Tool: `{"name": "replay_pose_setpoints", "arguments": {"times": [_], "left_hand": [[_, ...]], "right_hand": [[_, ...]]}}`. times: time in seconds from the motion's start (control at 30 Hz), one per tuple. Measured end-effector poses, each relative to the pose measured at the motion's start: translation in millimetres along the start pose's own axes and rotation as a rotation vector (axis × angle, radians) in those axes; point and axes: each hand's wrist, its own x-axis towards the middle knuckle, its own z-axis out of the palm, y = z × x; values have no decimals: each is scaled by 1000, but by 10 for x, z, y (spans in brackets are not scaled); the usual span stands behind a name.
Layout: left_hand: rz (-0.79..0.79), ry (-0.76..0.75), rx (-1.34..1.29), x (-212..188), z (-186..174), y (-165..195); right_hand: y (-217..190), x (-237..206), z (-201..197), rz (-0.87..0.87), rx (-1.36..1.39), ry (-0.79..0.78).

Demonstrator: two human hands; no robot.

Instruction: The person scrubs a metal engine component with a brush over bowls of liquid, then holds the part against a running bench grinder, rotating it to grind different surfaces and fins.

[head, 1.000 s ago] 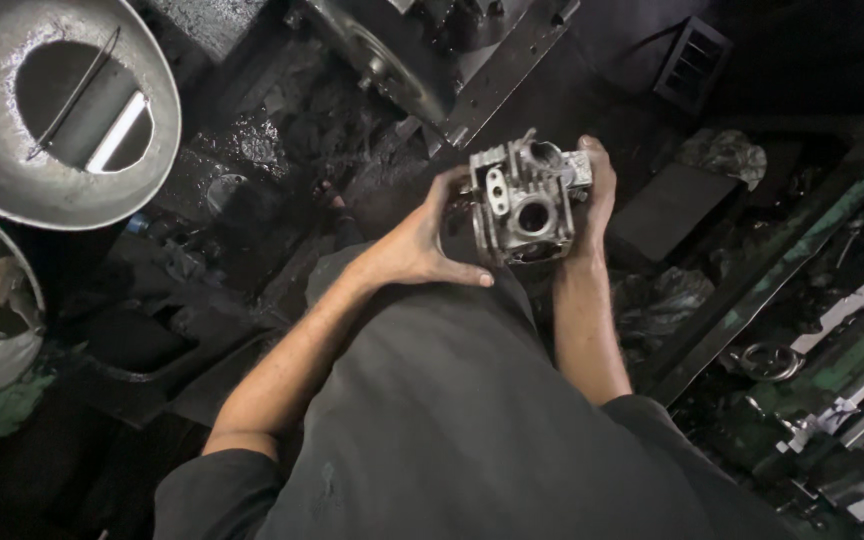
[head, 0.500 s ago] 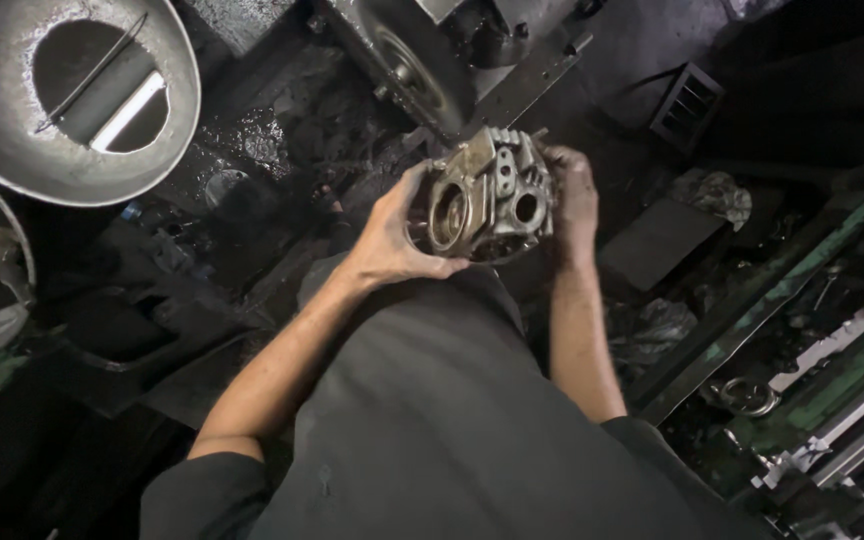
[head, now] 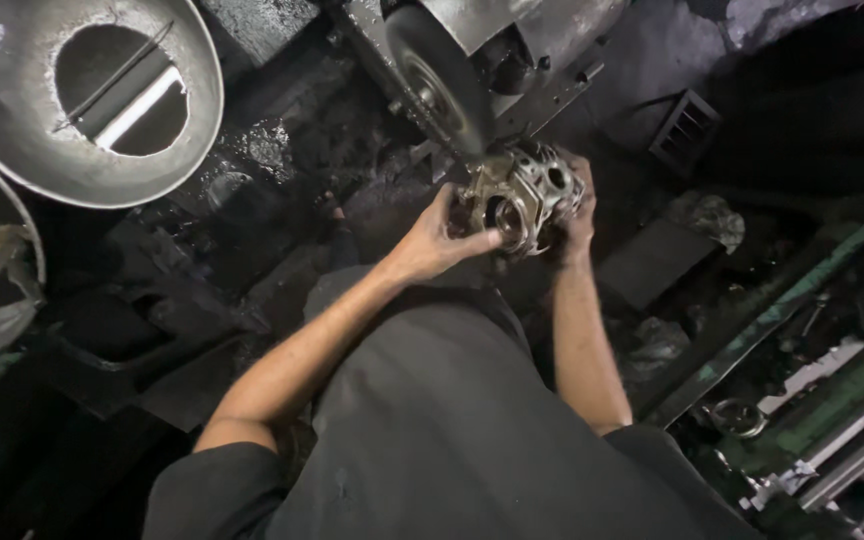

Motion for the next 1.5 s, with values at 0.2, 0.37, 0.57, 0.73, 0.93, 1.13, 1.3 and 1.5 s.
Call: {"name": "replay_pose_setpoints", "arguments": {"times": [0.2, 0.37, 0.57, 0.73, 0.93, 1.13, 1.3, 1.5], "left_hand": [[-101, 31, -188, 183, 94, -82], [-127, 64, -206, 259, 129, -78], [-165, 113, -107, 306, 67, -156], [-182, 92, -196, 205, 12, -178], [-156, -48, -71, 19, 77, -127], [-23, 57, -118, 234, 259, -170], [-186, 98, -418, 348, 215, -226], [-235, 63, -579, 411, 127, -423]], "right_hand": [[-338, 364, -116, 220, 36, -93], [-498, 593, -88, 266, 16, -140], [-422, 706, -114, 361, -29, -145], [-83, 575, -170, 359, 45, -198], [-298, 59, -176, 392, 188, -172], [-606, -254, 118, 407, 410, -10], [-801, -139, 453, 330, 227, 92], [-1077, -45, 739, 328, 12, 117]]}}
